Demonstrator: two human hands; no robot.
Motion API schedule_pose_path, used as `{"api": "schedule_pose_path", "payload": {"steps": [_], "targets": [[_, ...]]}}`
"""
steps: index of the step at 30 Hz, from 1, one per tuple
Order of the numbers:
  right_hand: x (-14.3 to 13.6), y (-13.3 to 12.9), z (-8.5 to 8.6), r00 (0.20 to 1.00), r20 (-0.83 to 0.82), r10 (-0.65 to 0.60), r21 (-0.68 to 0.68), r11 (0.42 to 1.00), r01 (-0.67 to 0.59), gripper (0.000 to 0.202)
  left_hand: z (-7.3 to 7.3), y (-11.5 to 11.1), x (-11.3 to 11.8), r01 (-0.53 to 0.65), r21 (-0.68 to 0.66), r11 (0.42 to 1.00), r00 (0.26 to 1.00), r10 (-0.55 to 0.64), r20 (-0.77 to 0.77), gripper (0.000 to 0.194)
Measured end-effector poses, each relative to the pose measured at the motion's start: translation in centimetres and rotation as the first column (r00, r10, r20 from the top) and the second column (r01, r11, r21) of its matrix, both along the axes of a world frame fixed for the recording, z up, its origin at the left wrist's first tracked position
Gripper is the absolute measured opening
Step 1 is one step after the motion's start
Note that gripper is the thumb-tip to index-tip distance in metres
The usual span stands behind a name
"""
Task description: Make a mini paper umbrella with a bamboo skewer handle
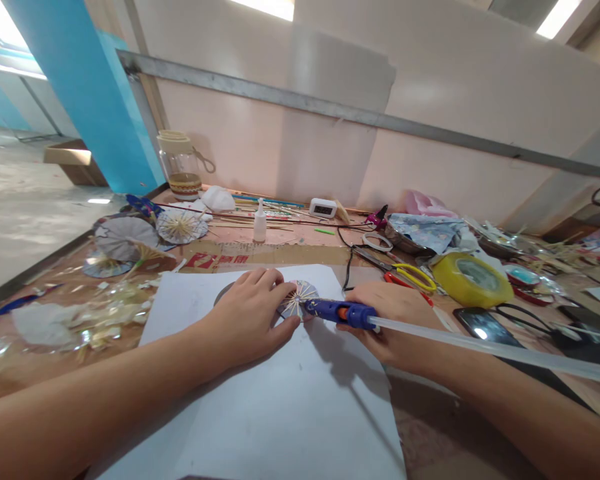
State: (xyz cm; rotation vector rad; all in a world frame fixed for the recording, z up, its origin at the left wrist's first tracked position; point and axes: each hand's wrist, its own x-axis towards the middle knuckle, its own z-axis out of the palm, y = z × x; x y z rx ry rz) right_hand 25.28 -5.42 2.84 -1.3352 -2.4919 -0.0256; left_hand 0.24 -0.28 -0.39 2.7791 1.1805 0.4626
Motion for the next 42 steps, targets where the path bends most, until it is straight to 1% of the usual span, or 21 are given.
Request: {"api": "schedule_pose_path", "payload": {"steps": [3, 8, 15, 21, 26, 33, 39, 42], "targets": [[0.0, 0.0, 0.3, 1.0, 0.004, -0.018, -0.017, 1.0, 0.018, 0.016, -0.1, 0.0, 0.0, 0.001, 0.007, 1.0, 1.0, -0.001, -0.006, 0.044], [-0.1, 0.3, 1.0, 0.998, 0.026, -0.055, -0.089, 0.994, 0.057, 0.018, -0.2, 0.2, -0.1, 0.0, 0.008, 1.0, 1.0, 0.0, 0.009, 0.042], [-0.1, 0.4, 1.6, 0.998, -0.008, -0.066, -0.092, 0.994, 0.065, 0.019, -0.1, 0.2, 0.0, 0.013, 0.004, 1.0, 1.0, -0.013, -0.015, 0.042], [0.0, 0.6, 1.4, 0.993, -0.065, -0.094, -0.151, 0.985, 0.083, 0.017, 0.2, 0.1, 0.0, 0.006, 0.0, 1.0, 1.0, -0.006, -0.019, 0.041], [0.1, 0.9, 1.1, 0.983, -0.038, -0.178, -0.174, 0.97, 0.169, 0.016, 0.1, 0.0, -0.1, 0.007, -0.011, 1.0, 1.0, -0.007, -0.012, 0.042], [0.0, 0.8, 1.5, 0.983, -0.045, -0.175, -0.174, 0.971, 0.165, 0.013, 0.1, 0.1, -0.1, -0.006, -0.015, 1.0, 1.0, 0.006, -0.025, 0.042], [0.0, 1.1, 1.4, 0.981, -0.093, -0.17, -0.183, 0.971, 0.151, 0.012, -0.6, 0.5, -0.4, 0.0, 0.048, 0.999, 1.0, -0.001, 0.007, 0.043], [0.2, 1.2, 1.2, 0.978, -0.101, -0.182, -0.159, 0.974, 0.165, 0.013, -0.8, 0.8, -0.3, -0.005, 0.057, 0.998, 1.0, 0.004, 0.01, 0.045]]}}
